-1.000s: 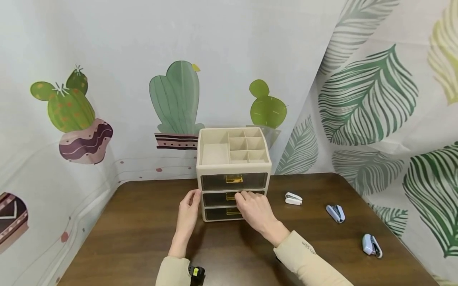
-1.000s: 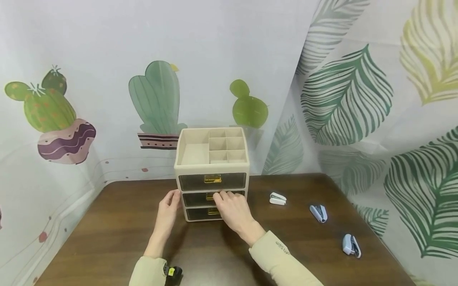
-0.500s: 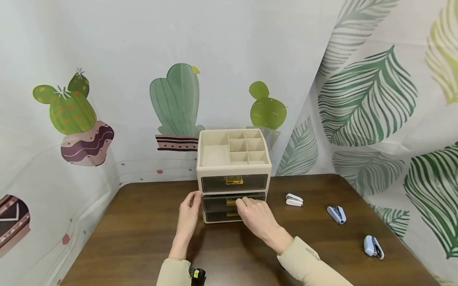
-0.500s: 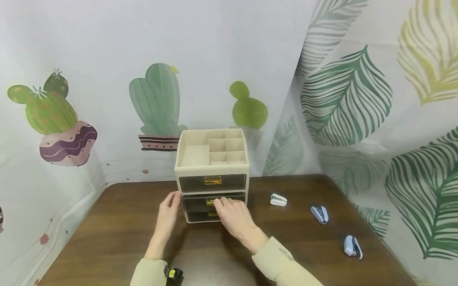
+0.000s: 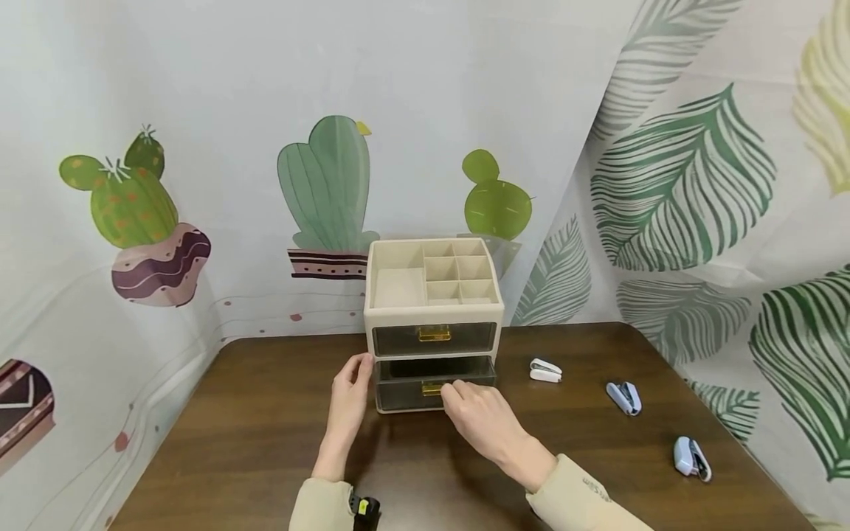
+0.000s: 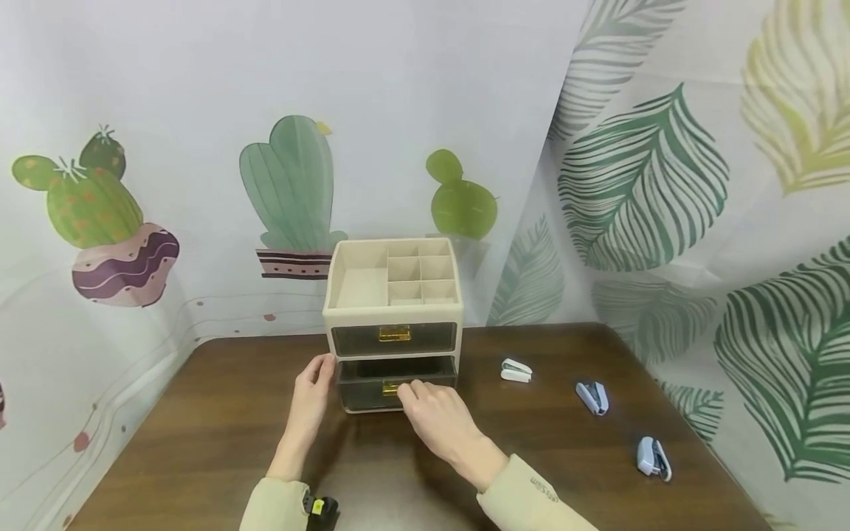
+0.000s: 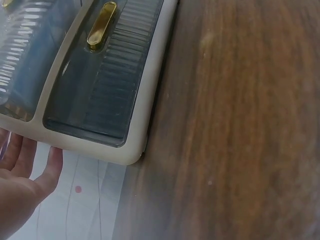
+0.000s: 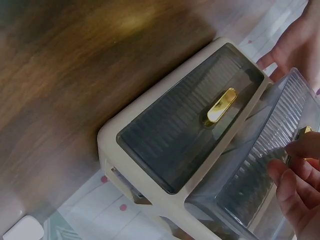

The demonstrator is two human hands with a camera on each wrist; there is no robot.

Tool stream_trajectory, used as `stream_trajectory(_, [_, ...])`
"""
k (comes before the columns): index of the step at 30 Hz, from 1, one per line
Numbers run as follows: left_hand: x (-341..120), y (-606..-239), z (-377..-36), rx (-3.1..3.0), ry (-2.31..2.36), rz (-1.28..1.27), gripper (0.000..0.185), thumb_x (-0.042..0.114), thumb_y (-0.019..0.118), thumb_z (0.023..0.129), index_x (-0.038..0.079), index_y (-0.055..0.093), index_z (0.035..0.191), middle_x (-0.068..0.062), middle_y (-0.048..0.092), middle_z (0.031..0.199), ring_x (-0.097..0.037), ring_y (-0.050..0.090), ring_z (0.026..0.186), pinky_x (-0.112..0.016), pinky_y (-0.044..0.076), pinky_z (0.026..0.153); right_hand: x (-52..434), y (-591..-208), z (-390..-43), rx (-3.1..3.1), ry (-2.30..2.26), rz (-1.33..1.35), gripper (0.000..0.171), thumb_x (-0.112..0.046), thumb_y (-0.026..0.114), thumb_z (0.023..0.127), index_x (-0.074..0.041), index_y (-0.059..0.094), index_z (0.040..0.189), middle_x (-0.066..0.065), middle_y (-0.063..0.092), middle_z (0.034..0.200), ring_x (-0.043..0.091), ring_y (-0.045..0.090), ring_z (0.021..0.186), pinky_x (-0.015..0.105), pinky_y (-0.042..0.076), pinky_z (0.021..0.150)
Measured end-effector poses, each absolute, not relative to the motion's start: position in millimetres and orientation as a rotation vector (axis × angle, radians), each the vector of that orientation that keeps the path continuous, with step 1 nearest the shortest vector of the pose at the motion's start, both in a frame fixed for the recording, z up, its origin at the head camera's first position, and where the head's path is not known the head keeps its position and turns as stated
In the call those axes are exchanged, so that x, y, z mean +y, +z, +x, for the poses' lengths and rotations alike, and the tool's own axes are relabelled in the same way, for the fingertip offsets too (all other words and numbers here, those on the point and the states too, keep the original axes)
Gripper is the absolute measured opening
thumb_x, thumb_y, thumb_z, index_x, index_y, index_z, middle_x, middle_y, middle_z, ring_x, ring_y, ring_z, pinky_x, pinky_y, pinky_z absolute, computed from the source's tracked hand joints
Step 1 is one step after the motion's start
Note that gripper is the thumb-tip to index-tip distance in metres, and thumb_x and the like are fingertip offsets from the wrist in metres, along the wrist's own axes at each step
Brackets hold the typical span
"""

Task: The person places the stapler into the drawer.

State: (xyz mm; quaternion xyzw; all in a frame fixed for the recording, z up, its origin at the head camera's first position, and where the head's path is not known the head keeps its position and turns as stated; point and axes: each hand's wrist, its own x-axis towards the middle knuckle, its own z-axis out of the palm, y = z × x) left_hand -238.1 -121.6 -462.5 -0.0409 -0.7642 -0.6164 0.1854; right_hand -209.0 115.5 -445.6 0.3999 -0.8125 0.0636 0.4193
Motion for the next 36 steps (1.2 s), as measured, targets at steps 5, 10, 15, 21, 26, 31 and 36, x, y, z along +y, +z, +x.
stream_trajectory(5, [-124, -477, -245, -2.137, -1.755, -0.115, 0.031, 0.031, 0.053, 0.103, 0.005, 0.067, 0.116, -0.008, 0.066, 0.108, -0.016, 0.053, 0.098, -0.029, 0.041, 0.087, 117, -444, -198, -1.996, 0.155, 1.013, 0.035, -0.008, 0.025, 0.101, -0.011, 0.042, 0.071, -0.004, 0.035, 0.061, 0.011, 0.038, 0.047, 0.022, 0.030, 0.040])
stream_trajectory(10, [-123, -481, -248, -2.117, -1.778, -0.119, 0.031, 0.031, 0.054, 0.102, 0.006, 0.067, 0.114, -0.008, 0.066, 0.107, -0.015, 0.053, 0.098, -0.028, 0.040, 0.087, 121, -444, -189, -1.970, 0.173, 1.025, 0.034, -0.008, 0.028, 0.101, -0.011, 0.043, 0.071, -0.004, 0.035, 0.061, 0.009, 0.035, 0.047, 0.020, 0.027, 0.041])
stream_trajectory(15, [-121, -467, -238, -2.107, -1.796, -0.140, 0.028, 0.023, 0.054, 0.103, 0.001, 0.066, 0.113, -0.011, 0.066, 0.107, -0.016, 0.054, 0.097, -0.026, 0.041, 0.086, 123, -445, -182, -1.951, 0.191, 1.044, 0.033, -0.009, 0.030, 0.101, -0.011, 0.045, 0.071, -0.005, 0.035, 0.061, 0.007, 0.030, 0.048, 0.017, 0.022, 0.042])
stream_trajectory(21, [-122, -468, -240, -2.126, -1.769, -0.129, 0.031, 0.028, 0.052, 0.103, 0.003, 0.066, 0.115, -0.010, 0.066, 0.110, -0.015, 0.054, 0.100, -0.027, 0.041, 0.088, 123, -448, -174, -1.919, 0.218, 1.062, 0.032, -0.010, 0.035, 0.101, -0.010, 0.049, 0.073, -0.005, 0.037, 0.061, 0.008, 0.035, 0.048, 0.017, 0.027, 0.042])
stream_trajectory(26, [-125, -481, -250, -2.119, -1.764, -0.117, 0.035, 0.035, 0.053, 0.102, 0.005, 0.067, 0.114, -0.009, 0.066, 0.109, -0.017, 0.055, 0.100, -0.031, 0.042, 0.089, 121, -451, -170, -1.879, 0.258, 1.058, 0.032, -0.010, 0.039, 0.101, -0.010, 0.049, 0.070, -0.005, 0.037, 0.060, 0.007, 0.034, 0.047, 0.017, 0.027, 0.041])
stream_trajectory(31, [-125, -482, -251, -2.111, -1.753, -0.124, 0.036, 0.038, 0.054, 0.101, 0.006, 0.067, 0.113, -0.009, 0.066, 0.107, -0.019, 0.055, 0.098, -0.032, 0.042, 0.088, 118, -452, -167, -1.857, 0.286, 1.061, 0.033, -0.008, 0.039, 0.100, -0.010, 0.048, 0.068, -0.006, 0.036, 0.060, 0.005, 0.029, 0.048, 0.015, 0.024, 0.042])
stream_trajectory(36, [-124, -482, -251, -2.116, -1.754, -0.123, 0.035, 0.037, 0.055, 0.101, 0.006, 0.067, 0.112, -0.008, 0.066, 0.106, -0.018, 0.054, 0.098, -0.031, 0.041, 0.087, 115, -452, -165, -1.839, 0.303, 1.061, 0.033, -0.007, 0.040, 0.100, -0.011, 0.047, 0.068, -0.006, 0.035, 0.059, 0.003, 0.027, 0.049, 0.014, 0.024, 0.042])
